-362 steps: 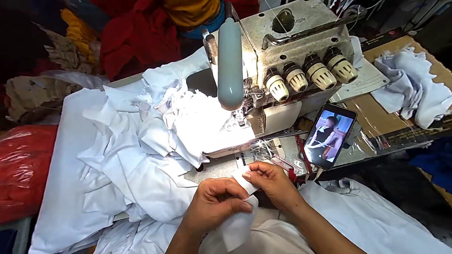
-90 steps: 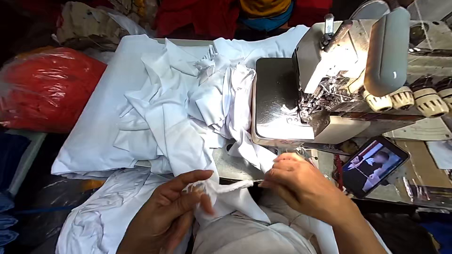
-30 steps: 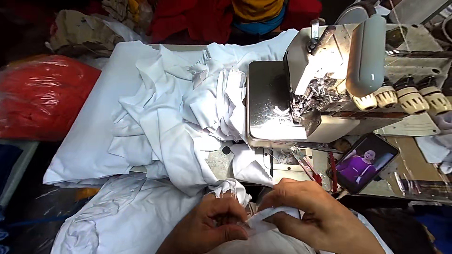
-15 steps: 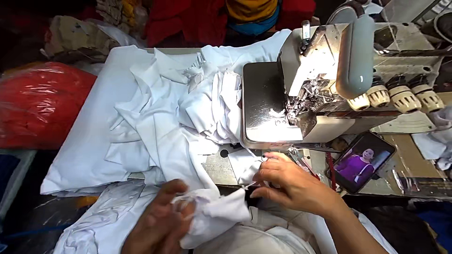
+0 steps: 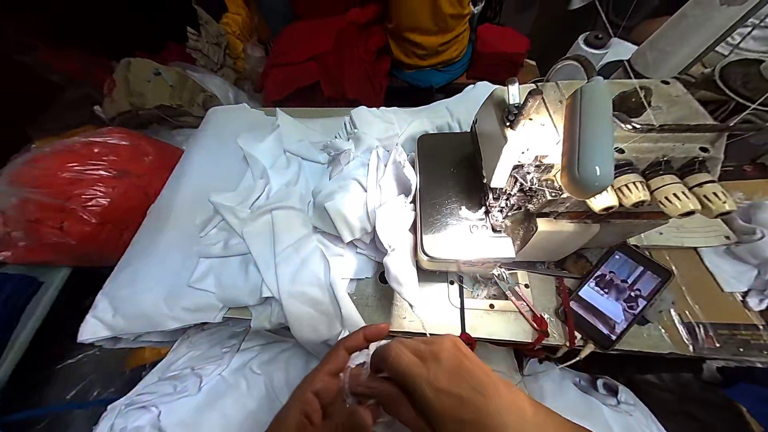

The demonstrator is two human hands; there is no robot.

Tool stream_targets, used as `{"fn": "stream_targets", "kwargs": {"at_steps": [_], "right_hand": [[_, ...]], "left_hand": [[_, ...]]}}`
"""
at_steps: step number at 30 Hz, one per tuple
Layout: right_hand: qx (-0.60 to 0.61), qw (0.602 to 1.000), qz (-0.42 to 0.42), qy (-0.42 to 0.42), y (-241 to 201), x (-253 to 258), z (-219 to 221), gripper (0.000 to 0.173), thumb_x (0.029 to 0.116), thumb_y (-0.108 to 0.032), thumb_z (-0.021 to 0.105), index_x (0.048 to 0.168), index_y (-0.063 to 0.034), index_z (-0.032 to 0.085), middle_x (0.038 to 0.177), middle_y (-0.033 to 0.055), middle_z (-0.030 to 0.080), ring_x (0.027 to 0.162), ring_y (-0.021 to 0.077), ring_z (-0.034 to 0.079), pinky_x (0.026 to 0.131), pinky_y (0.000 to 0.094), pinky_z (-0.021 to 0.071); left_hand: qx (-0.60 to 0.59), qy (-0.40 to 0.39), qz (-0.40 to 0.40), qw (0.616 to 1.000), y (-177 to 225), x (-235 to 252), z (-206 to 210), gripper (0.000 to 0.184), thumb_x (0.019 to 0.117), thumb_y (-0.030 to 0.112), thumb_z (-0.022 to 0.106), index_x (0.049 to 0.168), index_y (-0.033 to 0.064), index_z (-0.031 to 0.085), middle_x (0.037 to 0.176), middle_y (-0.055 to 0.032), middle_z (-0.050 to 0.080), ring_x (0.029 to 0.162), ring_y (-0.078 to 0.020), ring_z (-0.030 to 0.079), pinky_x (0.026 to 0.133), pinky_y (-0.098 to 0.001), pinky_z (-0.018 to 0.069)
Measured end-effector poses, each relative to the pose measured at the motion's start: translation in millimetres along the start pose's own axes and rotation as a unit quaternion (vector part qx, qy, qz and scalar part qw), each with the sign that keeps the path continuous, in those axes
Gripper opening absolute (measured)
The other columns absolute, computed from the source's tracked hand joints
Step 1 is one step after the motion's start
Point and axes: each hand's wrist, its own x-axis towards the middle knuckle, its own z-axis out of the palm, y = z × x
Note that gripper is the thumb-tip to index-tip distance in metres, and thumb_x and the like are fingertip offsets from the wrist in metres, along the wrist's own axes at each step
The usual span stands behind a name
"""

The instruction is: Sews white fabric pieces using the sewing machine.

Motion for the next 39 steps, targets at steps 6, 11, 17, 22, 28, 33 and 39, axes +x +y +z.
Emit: {"fn": "stream_targets", "kwargs": {"at_steps": [6, 11, 17, 22, 28, 33, 39], "right_hand": [[-0.033, 0.998, -0.023, -0.039, 62.6, -8.7, -8.4, 0.035, 0.1087, -0.035, 0.047, 0.098, -0.0101, 0.070, 0.081, 0.0036, 0.066, 0.086, 0.0182, 0.067, 0.109, 0.0415, 0.0433], [-0.090, 0.993, -0.080, 0.002, 19.3, -0.5, 5.7, 0.023, 0.1040, -0.020, 0.054, 0.091, -0.0079, 0.067, 0.070, 0.0062, 0.061, 0.061, 0.0227, 0.062, 0.055, 0.0362, 0.0508], [-0.010, 0.993, 0.022, -0.111, 16.1, 5.7, -10.7, 0.047, 0.1041, -0.051, 0.048, 0.097, -0.0087, 0.068, 0.067, 0.0048, 0.062, 0.059, 0.0224, 0.064, 0.050, 0.0412, 0.0497], [-0.002, 0.982, 0.047, -0.182, 64.1, -4.9, 1.9, 0.057, 0.0994, -0.061, 0.050, 0.097, -0.0103, 0.075, 0.083, 0.0033, 0.072, 0.086, 0.0199, 0.069, 0.089, 0.0456, 0.0520], [0.081, 0.996, 0.023, -0.018, 64.0, -13.6, -26.2, 0.020, 0.1010, -0.021, 0.057, 0.099, -0.0128, 0.075, 0.084, -0.0080, 0.070, 0.083, 0.0015, 0.064, 0.084, 0.0253, 0.0505], [0.093, 0.994, 0.060, 0.022, 55.4, -19.6, -36.3, 0.020, 0.0998, -0.025, 0.061, 0.092, -0.0112, 0.073, 0.074, -0.0083, 0.064, 0.068, -0.0032, 0.056, 0.067, 0.0168, 0.0475], [0.139, 0.987, -0.007, -0.084, 11.6, -14.9, -29.5, 0.030, 0.1054, -0.027, 0.052, 0.085, -0.0081, 0.064, 0.066, 0.0038, 0.056, 0.064, 0.0159, 0.055, 0.064, 0.0321, 0.0436]], "left_hand": [[0.050, 0.176, 0.076, 0.980, 22.4, -45.5, -40.5, 0.034, 0.1048, 0.017, 0.056, 0.131, 0.0375, 0.064, 0.091, 0.0147, 0.073, 0.054, 0.0096, 0.053, 0.045, -0.0087, 0.0414], [0.060, 0.150, 0.075, 0.984, 8.5, -25.8, -22.7, 0.037, 0.1100, 0.029, 0.045, 0.144, 0.0268, 0.057, 0.120, 0.0065, 0.075, 0.066, 0.0042, 0.065, 0.055, -0.0124, 0.0520], [0.090, 0.007, 0.003, 0.996, 1.3, -24.6, -27.4, 0.048, 0.1024, 0.036, 0.061, 0.149, 0.0267, 0.052, 0.094, 0.0127, 0.068, 0.060, 0.0069, 0.054, 0.049, -0.0107, 0.0468], [0.244, 0.109, 0.052, 0.962, 42.3, -65.0, -43.9, 0.038, 0.0985, 0.021, 0.065, 0.134, 0.0358, 0.064, 0.094, 0.0204, 0.068, 0.067, 0.0121, 0.056, 0.057, -0.0064, 0.0460], [0.253, 0.215, 0.021, 0.943, 28.3, -62.7, -56.5, 0.031, 0.0966, 0.026, 0.069, 0.127, 0.0319, 0.067, 0.074, 0.0146, 0.061, 0.047, 0.0083, 0.047, 0.043, -0.0087, 0.0419], [-0.090, 0.151, 0.115, 0.978, -15.5, -24.7, -40.8, 0.031, 0.1040, 0.029, 0.057, 0.133, 0.0210, 0.066, 0.093, 0.0046, 0.074, 0.053, 0.0052, 0.058, 0.046, -0.0091, 0.0469], [0.018, 0.063, 0.126, 0.990, -62.6, 18.6, -7.0, 0.038, 0.1072, 0.031, 0.050, 0.141, 0.0181, 0.062, 0.131, 0.0012, 0.068, 0.085, -0.0016, 0.069, 0.067, -0.0187, 0.0581]]}}
